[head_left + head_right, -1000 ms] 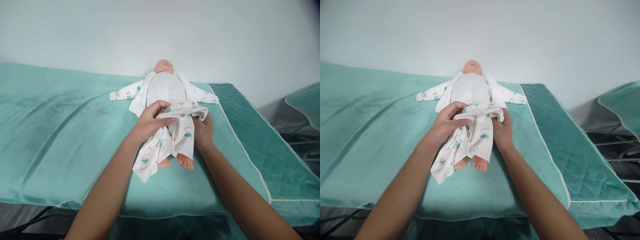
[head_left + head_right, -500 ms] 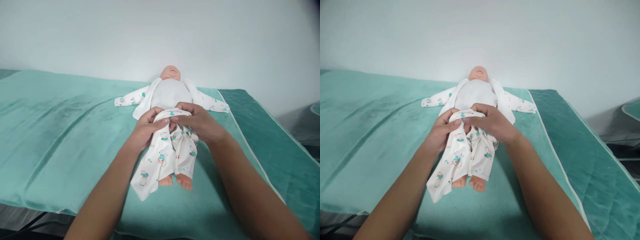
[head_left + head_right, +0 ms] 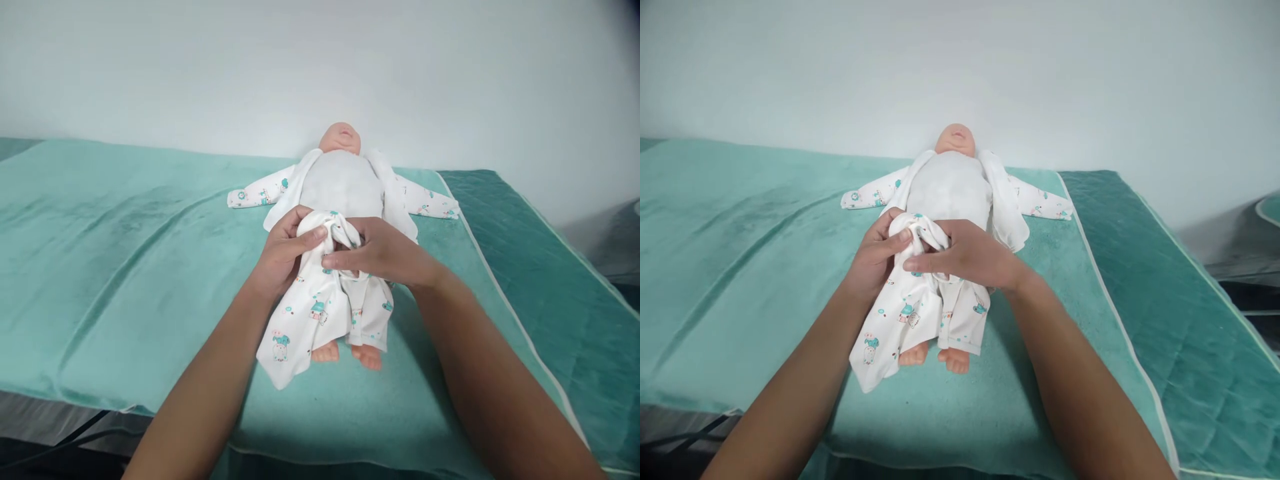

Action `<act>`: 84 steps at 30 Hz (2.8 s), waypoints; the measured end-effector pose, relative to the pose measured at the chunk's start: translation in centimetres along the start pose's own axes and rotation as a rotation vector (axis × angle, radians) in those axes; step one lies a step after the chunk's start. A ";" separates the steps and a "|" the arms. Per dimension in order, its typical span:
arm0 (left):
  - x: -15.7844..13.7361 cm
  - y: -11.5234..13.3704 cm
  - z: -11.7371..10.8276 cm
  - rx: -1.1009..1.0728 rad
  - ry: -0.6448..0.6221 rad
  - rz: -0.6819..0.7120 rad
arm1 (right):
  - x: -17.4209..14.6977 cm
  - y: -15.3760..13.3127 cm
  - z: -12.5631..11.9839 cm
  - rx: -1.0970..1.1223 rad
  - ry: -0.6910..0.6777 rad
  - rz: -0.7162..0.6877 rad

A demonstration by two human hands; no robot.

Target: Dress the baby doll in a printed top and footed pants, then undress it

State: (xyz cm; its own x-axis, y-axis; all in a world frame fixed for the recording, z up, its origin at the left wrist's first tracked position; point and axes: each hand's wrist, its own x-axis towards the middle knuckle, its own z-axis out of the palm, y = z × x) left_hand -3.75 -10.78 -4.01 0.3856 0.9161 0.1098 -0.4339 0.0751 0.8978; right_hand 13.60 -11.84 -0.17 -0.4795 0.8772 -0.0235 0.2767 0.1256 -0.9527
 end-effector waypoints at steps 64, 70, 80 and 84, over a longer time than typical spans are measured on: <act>-5.9 -0.3 3.3 0.038 0.160 -0.120 | -1.2 0.8 -0.5 0.159 -0.077 0.030; -10.5 -0.2 6.8 -0.018 0.379 -0.185 | -1.4 0.1 0.0 -0.187 -0.134 0.020; -14.1 0.0 11.1 -0.059 0.654 -0.263 | -1.6 -0.1 0.7 -0.372 -0.265 -0.090; -14.9 -3.0 10.8 -0.132 0.750 -0.238 | -1.4 0.5 0.8 -0.476 -0.275 -0.109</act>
State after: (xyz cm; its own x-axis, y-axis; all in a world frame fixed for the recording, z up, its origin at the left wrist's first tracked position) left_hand 0.58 -28.92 -3.71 -0.1500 0.8869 -0.4369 -0.5196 0.3052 0.7980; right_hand 13.76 -13.38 -0.85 -0.7082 0.7024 -0.0714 0.5282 0.4600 -0.7137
